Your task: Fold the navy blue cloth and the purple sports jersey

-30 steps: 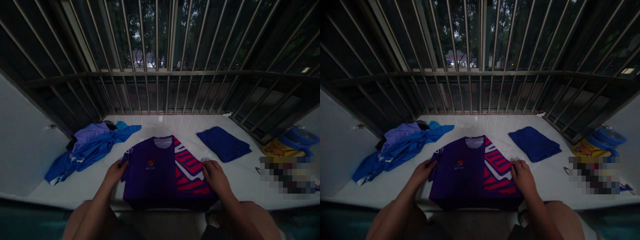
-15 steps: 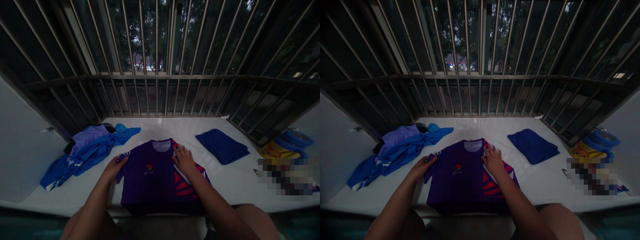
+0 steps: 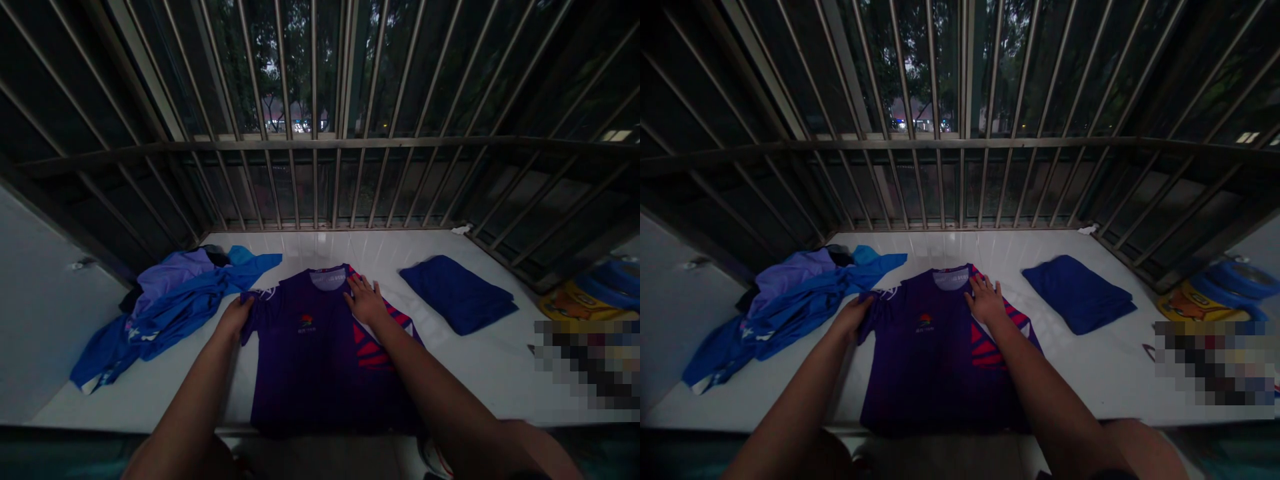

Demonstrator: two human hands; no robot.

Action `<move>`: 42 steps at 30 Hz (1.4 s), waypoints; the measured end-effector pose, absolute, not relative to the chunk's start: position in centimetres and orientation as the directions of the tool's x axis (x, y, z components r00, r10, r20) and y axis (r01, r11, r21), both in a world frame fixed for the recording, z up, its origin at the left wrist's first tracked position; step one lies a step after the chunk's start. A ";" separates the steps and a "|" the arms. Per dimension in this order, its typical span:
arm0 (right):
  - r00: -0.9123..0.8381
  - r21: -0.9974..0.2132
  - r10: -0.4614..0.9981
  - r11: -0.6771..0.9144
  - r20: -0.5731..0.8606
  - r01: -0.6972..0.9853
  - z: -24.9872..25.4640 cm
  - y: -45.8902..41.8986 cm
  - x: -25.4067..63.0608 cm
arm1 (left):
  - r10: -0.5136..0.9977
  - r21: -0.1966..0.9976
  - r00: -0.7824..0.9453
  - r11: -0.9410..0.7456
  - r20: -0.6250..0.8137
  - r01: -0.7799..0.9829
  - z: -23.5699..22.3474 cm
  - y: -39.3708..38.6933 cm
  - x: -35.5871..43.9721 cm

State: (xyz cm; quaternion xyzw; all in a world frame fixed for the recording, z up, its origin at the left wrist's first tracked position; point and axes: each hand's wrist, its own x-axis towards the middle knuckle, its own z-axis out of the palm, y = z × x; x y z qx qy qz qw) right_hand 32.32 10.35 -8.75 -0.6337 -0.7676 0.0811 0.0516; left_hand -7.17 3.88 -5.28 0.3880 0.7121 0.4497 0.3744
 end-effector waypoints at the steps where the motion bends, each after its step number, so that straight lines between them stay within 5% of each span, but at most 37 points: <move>1: -0.188 -0.190 0.982 0.180 -0.023 0.965 -8.6 10.9 32.3 | 0.890 0.934 -0.431 0.268 -0.146 0.238 -4.6 4.9 -6.9; 6: -0.182 -0.186 0.983 0.179 -0.001 0.966 -8.5 11.8 32.2 | 0.927 0.925 -0.372 0.094 0.053 0.368 -0.4 4.6 -3.5; 11: -0.192 -0.188 0.981 0.192 0.021 0.963 -8.9 11.7 32.3 | 0.939 0.803 0.344 -0.212 0.010 0.556 0.4 -5.5 -0.1; 16: -0.198 -0.198 0.980 0.200 0.029 0.960 -9.1 11.8 32.5 | 0.980 0.673 0.147 -0.200 0.137 0.712 -4.2 -9.1 -2.7; 21: -0.190 -0.190 0.980 0.198 0.059 0.962 -7.7 11.1 32.0 | 0.960 0.594 0.200 -0.280 0.198 0.755 -7.5 -5.9 -5.0; 27: -0.228 -0.217 0.962 0.258 0.151 0.942 -5.5 8.5 29.4 | 0.950 0.685 0.217 -0.314 0.226 0.658 -7.8 -3.1 -5.5; 33: -0.225 -0.302 0.971 0.240 0.084 0.922 -5.0 12.0 24.4 | 0.954 0.774 0.122 -0.292 0.272 0.561 -9.3 -2.5 -6.3; 42: -0.264 -0.350 0.965 0.242 -0.015 0.905 -5.4 19.4 18.0 | 0.953 0.728 0.067 -0.271 0.296 0.629 -8.7 -2.7 -5.5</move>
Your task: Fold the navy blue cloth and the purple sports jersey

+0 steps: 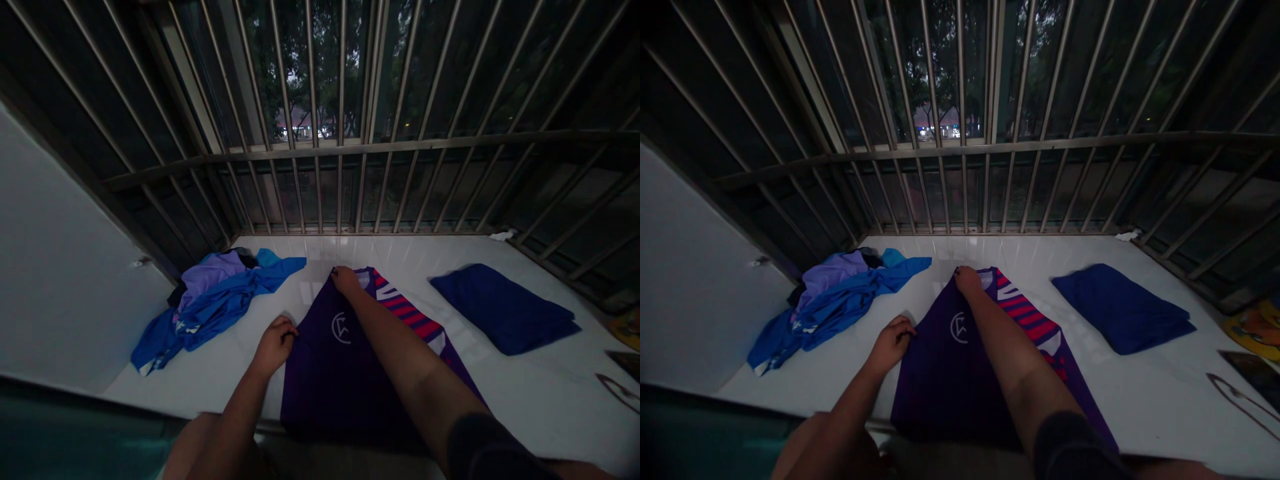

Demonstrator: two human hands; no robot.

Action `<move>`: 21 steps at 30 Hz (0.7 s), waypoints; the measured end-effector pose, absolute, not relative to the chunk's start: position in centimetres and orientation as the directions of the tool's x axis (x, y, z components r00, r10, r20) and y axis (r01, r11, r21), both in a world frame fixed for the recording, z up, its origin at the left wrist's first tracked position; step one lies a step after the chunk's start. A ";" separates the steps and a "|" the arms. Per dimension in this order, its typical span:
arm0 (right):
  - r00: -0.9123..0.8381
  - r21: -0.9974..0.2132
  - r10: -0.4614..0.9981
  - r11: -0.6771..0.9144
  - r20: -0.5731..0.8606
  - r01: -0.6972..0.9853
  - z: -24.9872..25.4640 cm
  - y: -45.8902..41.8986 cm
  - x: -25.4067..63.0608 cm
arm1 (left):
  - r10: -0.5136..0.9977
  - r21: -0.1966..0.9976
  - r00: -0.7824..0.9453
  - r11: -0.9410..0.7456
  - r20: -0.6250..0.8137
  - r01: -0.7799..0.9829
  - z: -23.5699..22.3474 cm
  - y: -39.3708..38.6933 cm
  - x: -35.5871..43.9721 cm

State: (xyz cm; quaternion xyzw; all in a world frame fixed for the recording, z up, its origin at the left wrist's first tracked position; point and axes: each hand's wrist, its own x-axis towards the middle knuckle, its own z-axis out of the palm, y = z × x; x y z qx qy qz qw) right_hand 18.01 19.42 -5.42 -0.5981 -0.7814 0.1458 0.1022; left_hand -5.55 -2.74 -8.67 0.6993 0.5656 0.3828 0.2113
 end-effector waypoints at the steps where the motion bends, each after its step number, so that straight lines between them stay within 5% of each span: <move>1: -0.264 -0.351 0.964 0.241 -0.017 0.905 -5.5 19.7 17.7 | 0.949 0.719 0.074 -0.282 0.306 0.635 -8.5 -2.7 -5.5; 9: -0.244 -0.350 0.970 0.228 -0.001 0.908 -5.8 20.2 16.9 | 0.928 0.627 -0.068 -0.193 0.367 0.754 -8.7 -2.4 -4.9; 21: -0.243 -0.327 0.970 0.237 0.024 0.915 -3.3 20.0 15.9 | 0.917 0.660 -0.159 -0.136 0.366 0.739 -9.4 -2.1 -5.3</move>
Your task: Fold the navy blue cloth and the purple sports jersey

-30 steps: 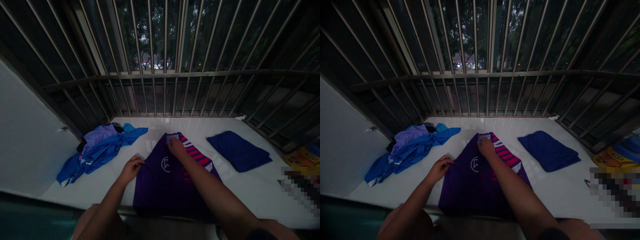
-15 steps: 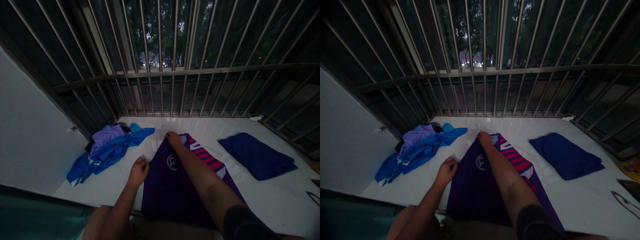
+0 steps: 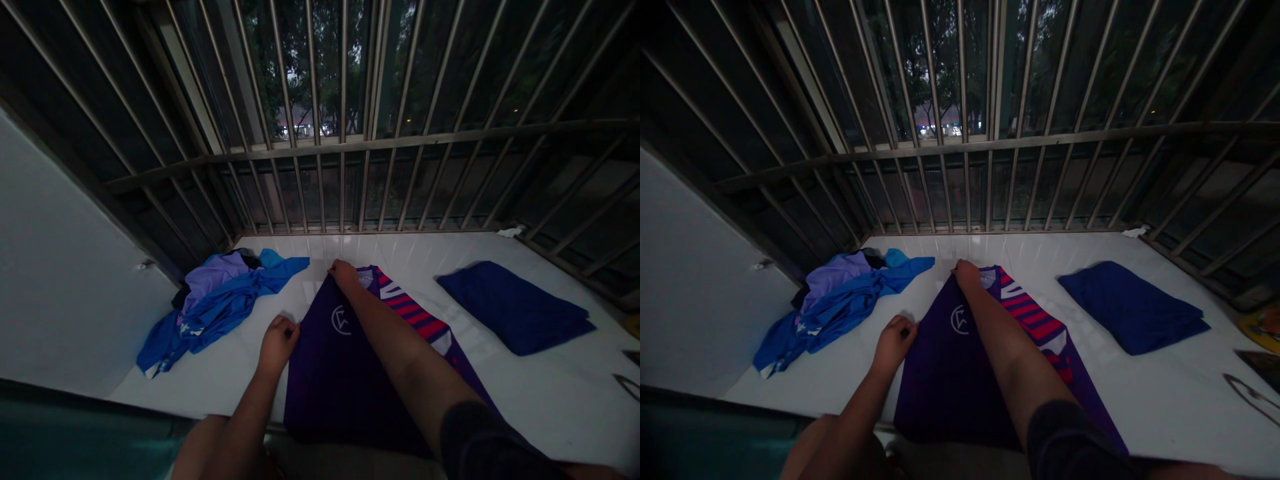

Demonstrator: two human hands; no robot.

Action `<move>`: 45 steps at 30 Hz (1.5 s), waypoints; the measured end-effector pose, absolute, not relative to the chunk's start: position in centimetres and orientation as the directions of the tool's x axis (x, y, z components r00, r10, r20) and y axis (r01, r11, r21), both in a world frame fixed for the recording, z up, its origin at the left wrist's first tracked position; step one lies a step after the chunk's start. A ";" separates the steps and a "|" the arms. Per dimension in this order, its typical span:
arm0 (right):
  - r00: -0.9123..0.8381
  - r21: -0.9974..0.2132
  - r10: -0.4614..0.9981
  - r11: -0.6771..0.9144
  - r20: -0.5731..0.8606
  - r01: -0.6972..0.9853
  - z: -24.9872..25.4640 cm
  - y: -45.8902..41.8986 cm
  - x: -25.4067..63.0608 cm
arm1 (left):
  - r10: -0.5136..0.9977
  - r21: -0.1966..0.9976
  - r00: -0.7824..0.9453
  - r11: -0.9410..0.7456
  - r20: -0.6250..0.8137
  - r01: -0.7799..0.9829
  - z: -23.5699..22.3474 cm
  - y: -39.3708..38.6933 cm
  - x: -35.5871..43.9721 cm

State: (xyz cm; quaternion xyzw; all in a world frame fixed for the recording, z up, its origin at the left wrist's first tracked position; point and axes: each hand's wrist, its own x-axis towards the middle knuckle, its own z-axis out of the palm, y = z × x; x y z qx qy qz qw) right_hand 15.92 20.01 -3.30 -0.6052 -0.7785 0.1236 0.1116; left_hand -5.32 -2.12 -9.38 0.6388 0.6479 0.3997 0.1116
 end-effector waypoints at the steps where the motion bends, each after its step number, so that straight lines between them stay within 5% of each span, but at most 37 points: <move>1: -0.254 -0.320 0.966 0.252 0.034 0.913 -2.8 19.5 15.9 | 0.917 0.665 -0.165 -0.131 0.362 0.735 -9.4 -2.1 -5.4; 11: -0.675 -0.322 0.736 0.653 0.055 0.686 -2.6 -0.4 18.1 | 0.910 0.673 -0.193 -0.117 0.367 0.730 -9.5 -1.9 -5.8; 16: -0.732 -0.438 0.681 0.664 0.019 0.607 -6.1 -9.3 22.9 | 0.891 0.691 -0.144 -0.222 0.430 0.688 -9.0 -2.2 -6.2; 23: -0.503 -0.348 0.864 0.480 0.027 0.805 -6.4 -11.2 31.2 | 0.869 0.483 0.186 -0.419 0.458 0.768 -9.1 -0.8 -4.4; 28: -0.237 -0.207 0.961 0.263 0.143 0.942 -7.9 -9.3 37.9 | 0.906 0.287 0.260 -0.361 0.333 0.888 -10.2 -0.8 -0.9; 32: -0.109 -0.163 0.990 0.124 0.093 0.979 -9.8 -9.2 40.7 | 0.939 0.194 0.280 -0.318 0.200 0.928 -11.5 -1.8 -0.2; 45: -0.032 -0.210 0.995 0.050 0.092 0.976 -9.4 -10.1 38.9 | 0.947 0.277 0.290 -0.318 0.137 0.907 -9.5 -0.2 -1.5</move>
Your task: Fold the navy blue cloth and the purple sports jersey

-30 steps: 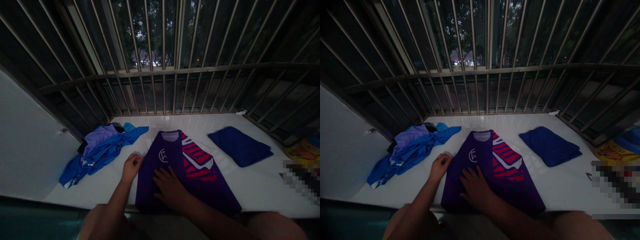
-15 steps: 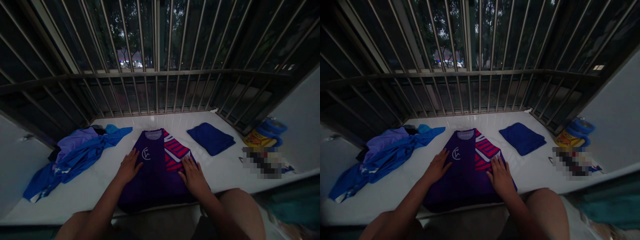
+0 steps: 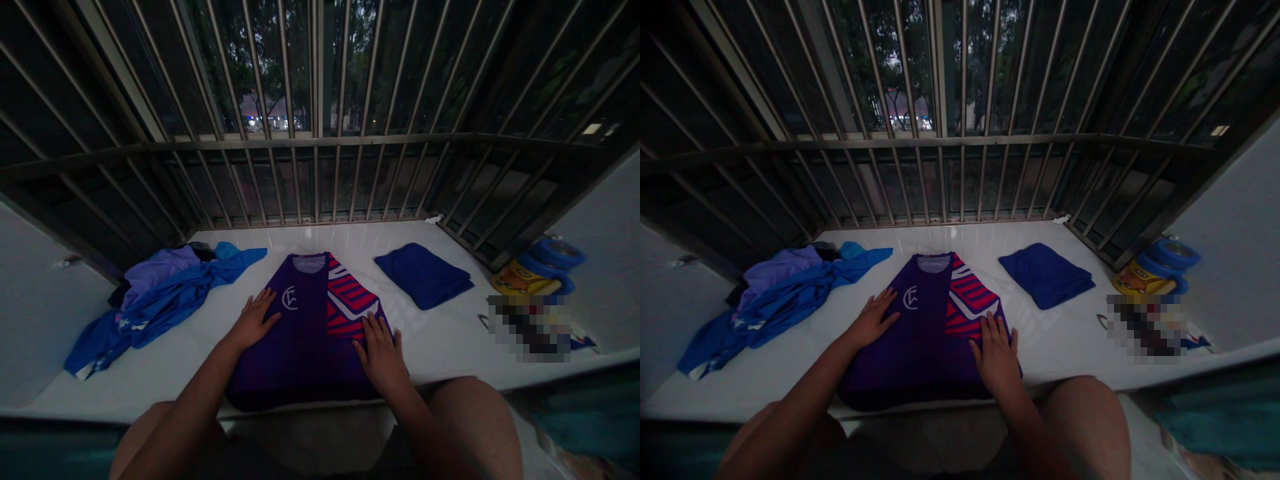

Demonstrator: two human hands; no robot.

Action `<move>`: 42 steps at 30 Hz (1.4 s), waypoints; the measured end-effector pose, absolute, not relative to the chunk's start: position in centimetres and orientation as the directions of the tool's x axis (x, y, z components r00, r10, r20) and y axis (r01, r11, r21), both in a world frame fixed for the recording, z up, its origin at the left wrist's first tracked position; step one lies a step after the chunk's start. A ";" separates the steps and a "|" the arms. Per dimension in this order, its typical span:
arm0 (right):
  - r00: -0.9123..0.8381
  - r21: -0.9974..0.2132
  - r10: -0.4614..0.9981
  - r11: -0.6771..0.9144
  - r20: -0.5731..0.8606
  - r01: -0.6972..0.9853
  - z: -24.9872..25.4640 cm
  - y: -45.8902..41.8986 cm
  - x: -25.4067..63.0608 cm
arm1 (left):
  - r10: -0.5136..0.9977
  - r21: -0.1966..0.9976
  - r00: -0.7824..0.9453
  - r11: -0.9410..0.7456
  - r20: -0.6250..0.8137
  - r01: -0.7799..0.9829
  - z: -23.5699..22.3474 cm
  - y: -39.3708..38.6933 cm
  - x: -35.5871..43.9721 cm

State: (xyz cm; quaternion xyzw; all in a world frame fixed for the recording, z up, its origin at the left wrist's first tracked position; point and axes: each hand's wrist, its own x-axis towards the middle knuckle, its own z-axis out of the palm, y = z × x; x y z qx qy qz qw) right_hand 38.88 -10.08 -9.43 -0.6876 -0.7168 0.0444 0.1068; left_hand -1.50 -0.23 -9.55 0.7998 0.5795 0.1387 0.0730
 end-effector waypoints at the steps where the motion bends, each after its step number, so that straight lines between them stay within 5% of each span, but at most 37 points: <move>1: -0.043 -0.219 0.991 0.070 0.125 0.973 -9.0 -10.2 38.6 | 0.948 0.296 0.269 -0.310 0.171 0.903 -9.3 -0.5 -1.6; 6: -0.198 -0.311 0.958 0.257 0.208 0.915 -6.5 -10.5 35.8 | 0.931 0.312 0.143 -0.253 0.336 0.916 -9.2 -3.1 -2.7; 16: -0.596 -0.424 0.803 0.547 0.021 0.722 -6.6 -8.9 28.1 | 0.922 0.331 0.081 -0.217 0.379 0.918 -11.3 -5.8 -5.3; 32: -0.546 -0.424 0.835 0.521 0.071 0.741 -5.5 -7.8 28.3 | 0.945 0.274 0.015 -0.110 0.326 0.955 -9.5 -5.3 -5.0; 42: -0.247 -0.323 0.964 0.267 0.104 0.908 -0.2 9.5 32.7 | 0.993 0.491 -0.114 0.086 0.027 0.867 -2.8 12.0 0.4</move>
